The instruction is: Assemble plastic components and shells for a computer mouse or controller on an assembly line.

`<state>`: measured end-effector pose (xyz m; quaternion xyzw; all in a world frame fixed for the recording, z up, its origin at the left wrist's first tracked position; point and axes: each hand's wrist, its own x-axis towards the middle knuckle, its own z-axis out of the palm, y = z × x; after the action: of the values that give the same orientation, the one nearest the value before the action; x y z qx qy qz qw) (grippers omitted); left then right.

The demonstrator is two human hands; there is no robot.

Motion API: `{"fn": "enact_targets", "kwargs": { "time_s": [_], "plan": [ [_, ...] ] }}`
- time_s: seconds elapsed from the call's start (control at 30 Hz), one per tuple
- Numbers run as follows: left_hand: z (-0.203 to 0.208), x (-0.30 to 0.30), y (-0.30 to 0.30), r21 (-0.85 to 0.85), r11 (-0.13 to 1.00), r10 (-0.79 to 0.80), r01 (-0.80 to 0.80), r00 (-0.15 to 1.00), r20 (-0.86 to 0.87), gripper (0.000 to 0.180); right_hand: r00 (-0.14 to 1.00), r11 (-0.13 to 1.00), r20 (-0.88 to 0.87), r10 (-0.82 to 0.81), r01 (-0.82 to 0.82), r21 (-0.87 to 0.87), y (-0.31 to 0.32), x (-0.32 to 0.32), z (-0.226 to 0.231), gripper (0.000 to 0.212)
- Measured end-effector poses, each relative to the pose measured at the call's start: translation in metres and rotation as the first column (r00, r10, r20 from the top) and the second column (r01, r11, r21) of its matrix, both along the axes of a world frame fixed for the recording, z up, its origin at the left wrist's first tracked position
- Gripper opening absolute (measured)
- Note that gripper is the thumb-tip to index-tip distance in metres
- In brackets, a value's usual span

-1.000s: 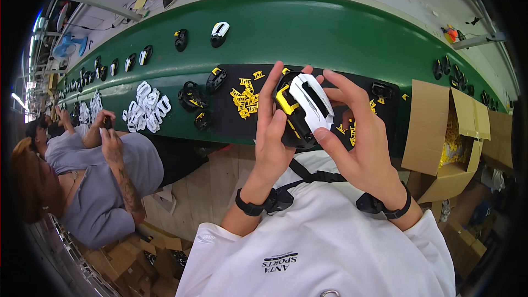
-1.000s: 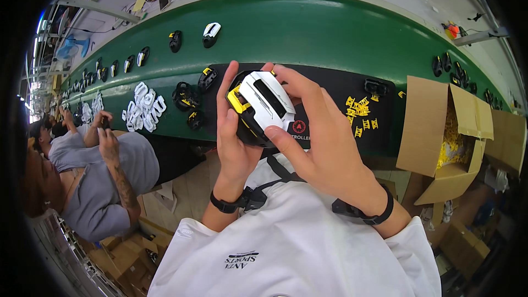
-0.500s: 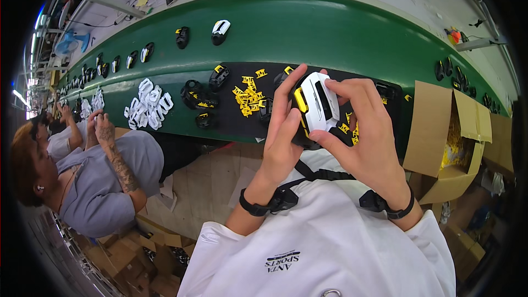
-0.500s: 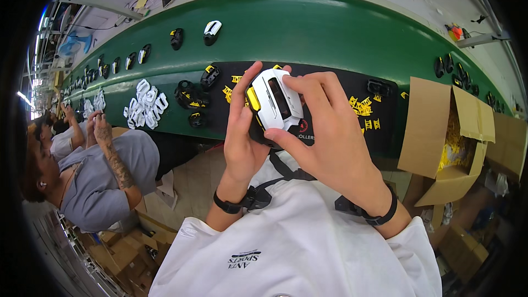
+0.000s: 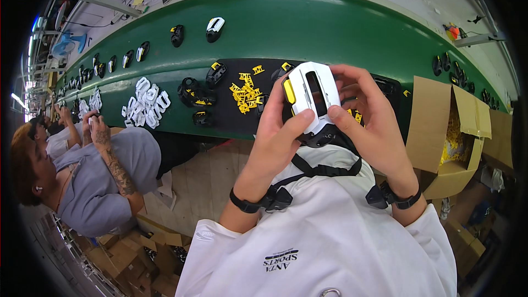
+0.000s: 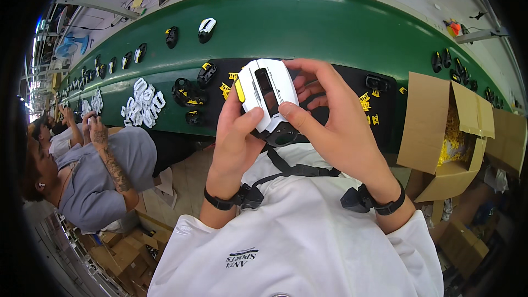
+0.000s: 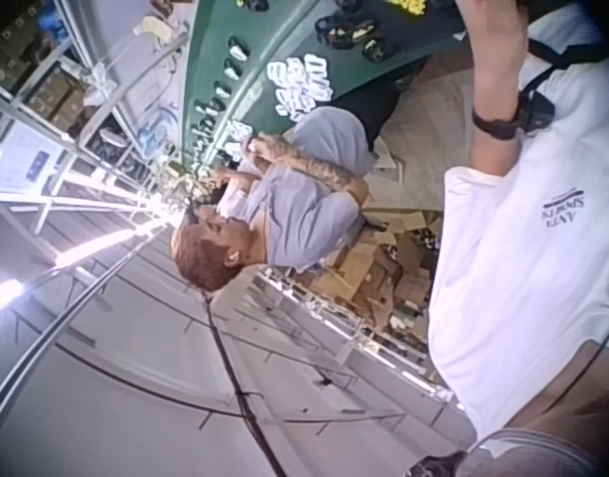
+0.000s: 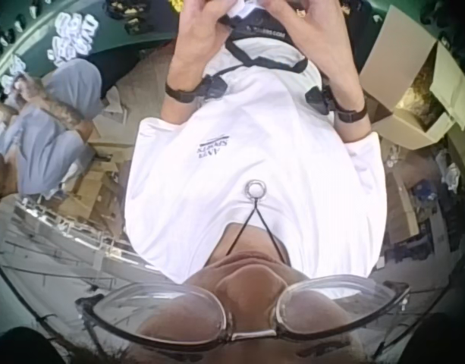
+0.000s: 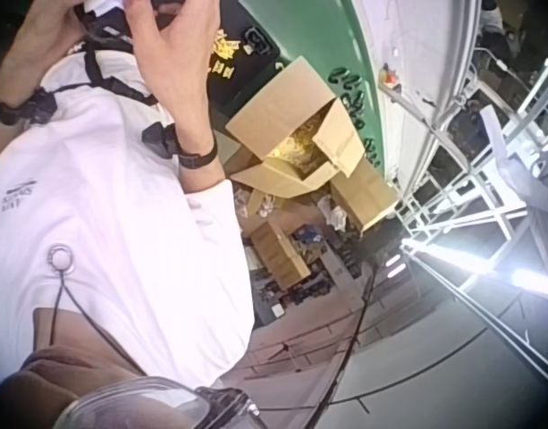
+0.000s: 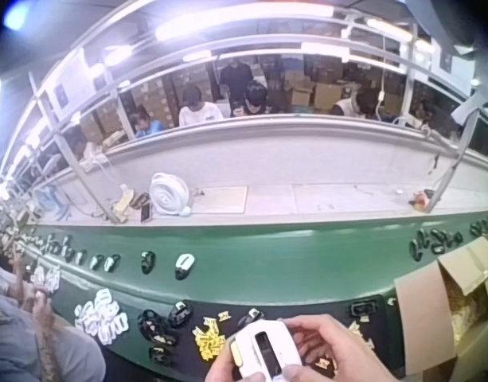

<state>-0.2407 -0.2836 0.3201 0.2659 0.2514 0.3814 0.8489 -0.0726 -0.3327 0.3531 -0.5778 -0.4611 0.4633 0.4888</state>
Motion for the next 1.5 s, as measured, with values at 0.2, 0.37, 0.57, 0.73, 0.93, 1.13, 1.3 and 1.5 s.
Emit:
{"fn": "enact_targets", "kwargs": {
  "time_s": [0.2, 0.37, 0.57, 0.73, 0.93, 1.13, 1.3, 1.5],
  "plan": [
    [0.016, -0.003, -0.010, 0.288, 0.958, 0.077, 0.012, 0.952, -0.297, 0.053, 0.998, 0.999, -0.055, 0.001, 0.002, 0.044, -0.006, 0.001, 0.006, 0.041],
    [0.020, -0.010, -0.015, 0.711, 0.691, 0.189, 0.129, 0.917, -0.350, 0.053, 0.963, 0.997, -0.256, 0.079, -0.072, 0.039, -0.008, 0.006, 0.015, 0.033],
    [0.021, -0.008, -0.021, 0.579, 0.811, 0.106, 0.081, 0.954, -0.282, 0.053, 0.982, 1.000, -0.188, 0.008, -0.007, 0.009, -0.016, -0.003, 0.025, 0.020],
    [0.015, -0.010, -0.020, 0.723, 0.677, 0.180, 0.141, 0.920, -0.348, 0.054, 0.981, 0.997, -0.182, 0.064, -0.069, -0.021, -0.017, 0.003, 0.025, 0.020],
    [0.023, -0.007, -0.021, 0.742, 0.652, 0.203, 0.155, 0.907, -0.368, 0.060, 0.981, 0.972, 0.002, 0.195, -0.194, 0.132, -0.017, 0.006, 0.023, 0.020],
    [0.016, -0.004, -0.014, 0.708, 0.698, 0.040, 0.104, 0.982, -0.184, 0.059, 0.970, 0.984, -0.190, 0.151, -0.165, -0.061, -0.023, 0.001, 0.030, 0.019],
    [0.015, -0.003, -0.018, 0.595, 0.795, 0.039, 0.118, 0.969, -0.244, 0.058, 0.974, 0.988, -0.201, 0.103, -0.123, -0.091, -0.020, -0.002, 0.027, 0.020],
    [0.015, -0.003, -0.011, 0.815, 0.580, 0.183, 0.003, 0.974, -0.134, 0.058, 0.930, 0.903, 0.052, 0.364, -0.366, 0.225, -0.021, 0.018, 0.021, 0.029]
  ]
}}
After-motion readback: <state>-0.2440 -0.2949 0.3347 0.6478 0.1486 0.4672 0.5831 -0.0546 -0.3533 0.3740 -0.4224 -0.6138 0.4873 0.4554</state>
